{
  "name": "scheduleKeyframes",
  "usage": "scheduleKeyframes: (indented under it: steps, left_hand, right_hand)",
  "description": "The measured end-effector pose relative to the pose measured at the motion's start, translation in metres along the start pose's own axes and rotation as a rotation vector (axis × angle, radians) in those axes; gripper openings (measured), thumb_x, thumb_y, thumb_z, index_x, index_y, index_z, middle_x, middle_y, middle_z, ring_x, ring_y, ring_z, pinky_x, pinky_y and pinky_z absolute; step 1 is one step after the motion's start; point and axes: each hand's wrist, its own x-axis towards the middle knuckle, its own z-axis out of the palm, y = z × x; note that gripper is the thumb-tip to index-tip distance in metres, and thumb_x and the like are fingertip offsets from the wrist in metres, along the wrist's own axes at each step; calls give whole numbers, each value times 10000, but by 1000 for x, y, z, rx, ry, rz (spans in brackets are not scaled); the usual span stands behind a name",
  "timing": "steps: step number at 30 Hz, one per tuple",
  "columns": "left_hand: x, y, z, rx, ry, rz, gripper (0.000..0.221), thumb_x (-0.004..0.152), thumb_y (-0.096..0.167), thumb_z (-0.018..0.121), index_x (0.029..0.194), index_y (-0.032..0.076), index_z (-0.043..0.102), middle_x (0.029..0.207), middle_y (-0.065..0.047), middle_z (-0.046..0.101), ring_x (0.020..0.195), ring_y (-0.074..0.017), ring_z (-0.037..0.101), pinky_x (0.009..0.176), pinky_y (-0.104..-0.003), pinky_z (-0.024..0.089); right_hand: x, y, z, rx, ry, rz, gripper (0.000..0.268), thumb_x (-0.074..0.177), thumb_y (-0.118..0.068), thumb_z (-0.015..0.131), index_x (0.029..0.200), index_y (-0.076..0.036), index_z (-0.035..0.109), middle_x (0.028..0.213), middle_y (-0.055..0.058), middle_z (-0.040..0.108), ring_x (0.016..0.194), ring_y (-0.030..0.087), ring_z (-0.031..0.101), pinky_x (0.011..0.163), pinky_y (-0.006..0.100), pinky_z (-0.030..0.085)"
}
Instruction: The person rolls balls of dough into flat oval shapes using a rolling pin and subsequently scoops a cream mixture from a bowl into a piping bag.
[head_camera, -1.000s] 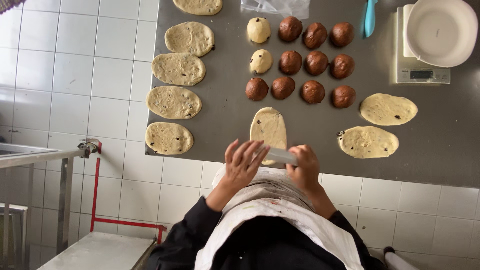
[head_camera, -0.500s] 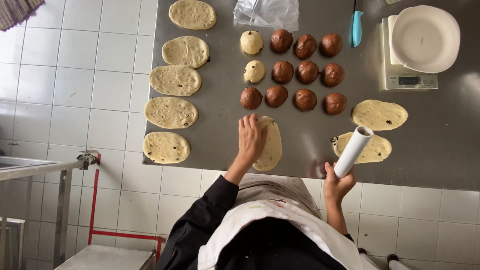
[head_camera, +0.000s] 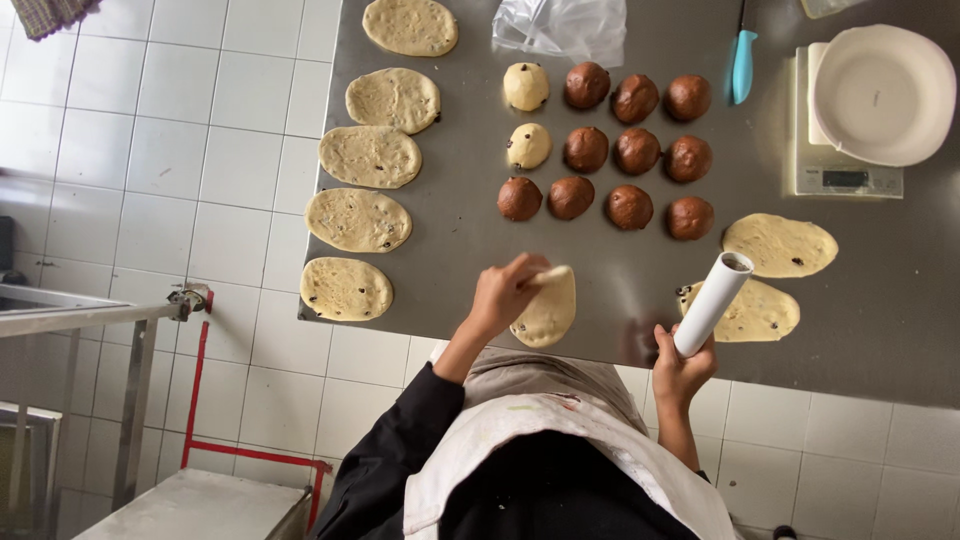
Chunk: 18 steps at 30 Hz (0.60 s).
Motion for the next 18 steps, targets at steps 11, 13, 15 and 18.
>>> scheduleKeyframes:
  steps: [11, 13, 15, 18]
  left_hand:
    - [-71, 103, -99, -147, -23, -26, 289, 873, 6, 756, 1156, 55, 723, 950, -124, 799, 783, -220, 789, 714, -303, 626]
    - [-81, 112, -115, -209, 67, -43, 273, 885, 23, 762, 1152, 46, 712, 948, -100, 790, 800, -207, 799, 730, -290, 648]
    - [-90, 120, -131, -151, 155, -46, 271, 889, 41, 767, 1154, 44, 709, 957, -87, 790, 796, -191, 803, 710, -277, 647]
    - [-102, 126, -142, 150, 293, -5, 278, 902, 53, 754, 1176, 44, 706, 1004, -91, 797, 818, -190, 795, 685, -277, 622]
  right_hand:
    - [12, -10, 17, 112, -108, 20, 188, 869, 26, 743, 970, 24, 584, 868, 69, 624, 641, 130, 571, 592, 269, 474]
    - [14, -12, 21, 139, -137, 31, 193, 865, 29, 742, 969, 24, 579, 870, 69, 615, 648, 130, 563, 594, 269, 471]
    - [15, -14, 24, 145, -156, 35, 193, 858, 30, 738, 963, 22, 576, 874, 67, 613, 658, 130, 571, 588, 270, 480]
    - [17, -20, 29, 131, -183, 27, 193, 849, 26, 731, 958, 17, 573, 884, 61, 620, 668, 127, 595, 574, 269, 500]
